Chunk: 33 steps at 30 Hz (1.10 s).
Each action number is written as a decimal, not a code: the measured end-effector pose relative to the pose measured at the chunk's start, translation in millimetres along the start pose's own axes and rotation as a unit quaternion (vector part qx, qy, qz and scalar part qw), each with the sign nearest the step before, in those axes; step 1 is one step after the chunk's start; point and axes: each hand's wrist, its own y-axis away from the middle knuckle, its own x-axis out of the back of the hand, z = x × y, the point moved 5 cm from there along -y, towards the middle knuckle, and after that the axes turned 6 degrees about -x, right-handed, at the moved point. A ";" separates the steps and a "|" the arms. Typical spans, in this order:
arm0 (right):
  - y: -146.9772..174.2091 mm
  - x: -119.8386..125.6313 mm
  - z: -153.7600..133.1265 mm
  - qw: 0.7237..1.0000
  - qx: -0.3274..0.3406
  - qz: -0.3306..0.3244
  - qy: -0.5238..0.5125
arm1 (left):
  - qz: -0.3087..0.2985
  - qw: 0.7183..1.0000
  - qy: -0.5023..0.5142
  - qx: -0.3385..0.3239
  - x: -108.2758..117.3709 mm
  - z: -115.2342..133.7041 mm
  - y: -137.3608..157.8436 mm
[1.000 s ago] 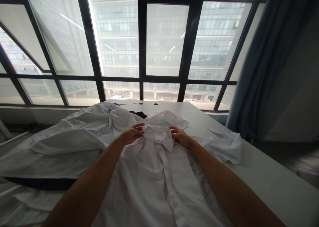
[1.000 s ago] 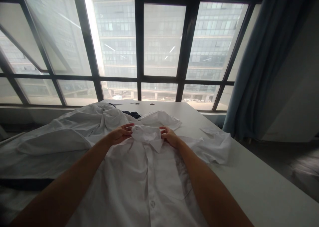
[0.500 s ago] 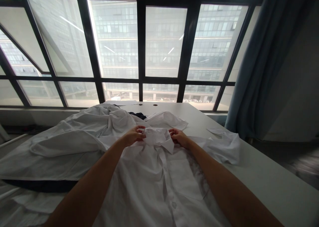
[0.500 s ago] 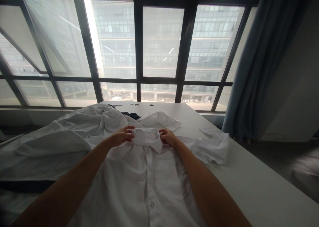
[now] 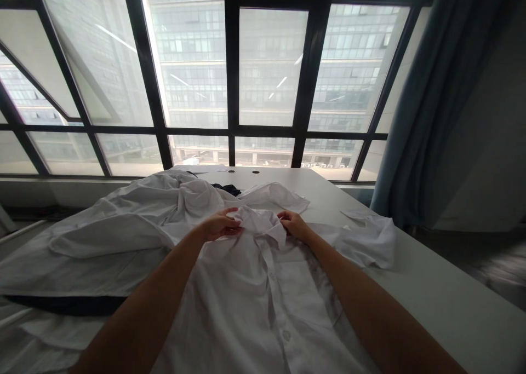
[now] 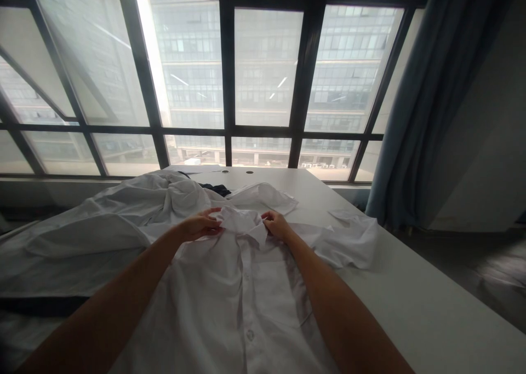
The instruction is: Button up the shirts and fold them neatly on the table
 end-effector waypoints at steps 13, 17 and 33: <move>7.7 0.1 -10.2 1.000 -0.011 0.005 0.016 | 0.086 0.849 -0.394 -0.342 -12.9 24.1 9.6; 10.9 -1.5 -12.5 1.000 -0.012 0.002 0.011 | -0.026 0.805 -0.456 -0.378 -40.1 22.6 12.6; 42.2 -24.3 -93.8 0.899 0.240 -0.096 0.353 | -0.084 0.589 -0.741 -0.311 -46.3 7.1 12.0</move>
